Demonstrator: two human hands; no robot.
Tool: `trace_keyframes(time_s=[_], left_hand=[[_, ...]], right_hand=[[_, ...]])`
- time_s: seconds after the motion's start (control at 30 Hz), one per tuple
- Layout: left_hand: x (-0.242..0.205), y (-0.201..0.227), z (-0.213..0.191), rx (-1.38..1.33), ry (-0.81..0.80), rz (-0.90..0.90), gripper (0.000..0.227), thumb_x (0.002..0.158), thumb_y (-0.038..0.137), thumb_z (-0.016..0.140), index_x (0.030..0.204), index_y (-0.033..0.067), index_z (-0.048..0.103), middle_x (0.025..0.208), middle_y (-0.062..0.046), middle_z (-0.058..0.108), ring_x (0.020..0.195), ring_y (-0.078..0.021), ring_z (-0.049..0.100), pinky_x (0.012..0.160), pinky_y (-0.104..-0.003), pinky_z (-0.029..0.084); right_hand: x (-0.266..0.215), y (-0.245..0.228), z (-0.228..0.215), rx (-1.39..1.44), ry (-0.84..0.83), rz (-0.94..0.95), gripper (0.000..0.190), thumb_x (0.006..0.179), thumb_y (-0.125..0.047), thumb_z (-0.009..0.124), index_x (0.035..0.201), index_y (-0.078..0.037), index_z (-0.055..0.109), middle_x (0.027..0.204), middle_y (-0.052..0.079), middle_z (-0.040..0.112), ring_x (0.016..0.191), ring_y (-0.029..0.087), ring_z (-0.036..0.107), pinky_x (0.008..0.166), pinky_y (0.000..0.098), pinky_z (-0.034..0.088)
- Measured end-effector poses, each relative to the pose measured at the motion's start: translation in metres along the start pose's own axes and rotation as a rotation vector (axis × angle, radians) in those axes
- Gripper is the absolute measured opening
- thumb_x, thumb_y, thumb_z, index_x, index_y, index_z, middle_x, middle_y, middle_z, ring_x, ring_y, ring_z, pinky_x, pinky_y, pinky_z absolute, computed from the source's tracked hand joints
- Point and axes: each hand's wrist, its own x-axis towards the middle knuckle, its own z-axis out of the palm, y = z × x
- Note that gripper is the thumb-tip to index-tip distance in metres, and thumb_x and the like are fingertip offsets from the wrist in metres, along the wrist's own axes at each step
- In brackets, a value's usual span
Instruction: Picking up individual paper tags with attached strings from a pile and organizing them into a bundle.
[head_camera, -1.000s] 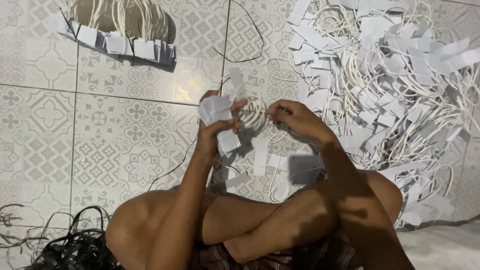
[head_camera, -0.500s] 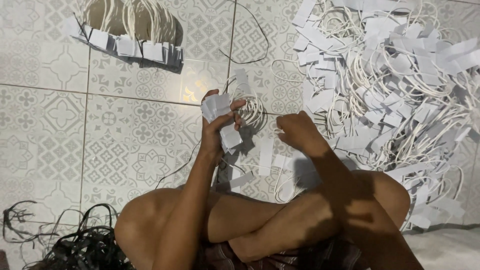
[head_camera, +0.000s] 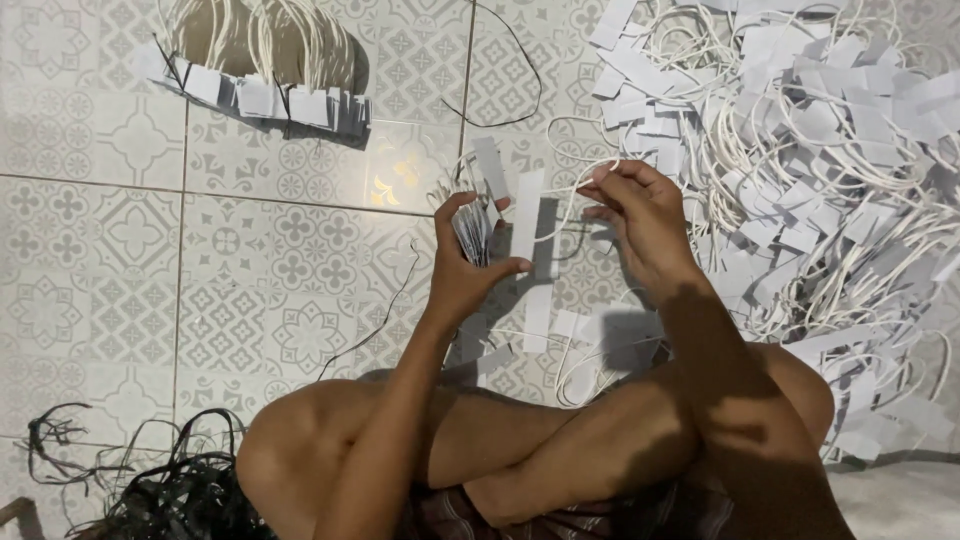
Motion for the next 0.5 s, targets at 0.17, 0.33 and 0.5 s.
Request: trace_keyframes(time_s=[0.17,0.33,0.5], left_hand=[[-0.003,0.007,0.002,0.186,-0.017,0.084,0.097,0.066,0.029,0.098,0.138,0.0191,0.033,0.141,-0.01,0.063,0.138,-0.0261,0.052,0.121,-0.049,0.029],[-0.006,0.01,0.007,0.197,-0.047,0.18,0.095,0.066,0.027,0.098,0.137,0.0175,0.035,0.145,-0.011,0.06,0.141,-0.0292,0.049,0.122,-0.051,0.029],[-0.007,0.01,0.01,0.229,0.19,0.3,0.07,0.087,0.019,0.084,0.135,0.0197,0.033,0.141,-0.011,0.064,0.135,-0.0252,0.055,0.118,-0.045,0.035]], right_hand=[[0.013,0.009,-0.017,0.143,0.026,0.067,0.014,0.095,-0.019,0.075,0.096,-0.013,0.062,0.093,0.003,0.072,0.091,0.015,0.078,0.075,0.0205,0.066],[0.018,0.015,-0.027,0.202,0.058,0.096,0.015,0.097,-0.02,0.074,0.092,-0.012,0.062,0.093,0.003,0.074,0.09,0.014,0.079,0.075,0.0185,0.066],[0.004,0.019,-0.01,0.151,-0.065,0.181,0.016,0.096,-0.016,0.074,0.088,-0.011,0.06,0.094,0.006,0.073,0.092,0.019,0.079,0.072,0.0231,0.067]])
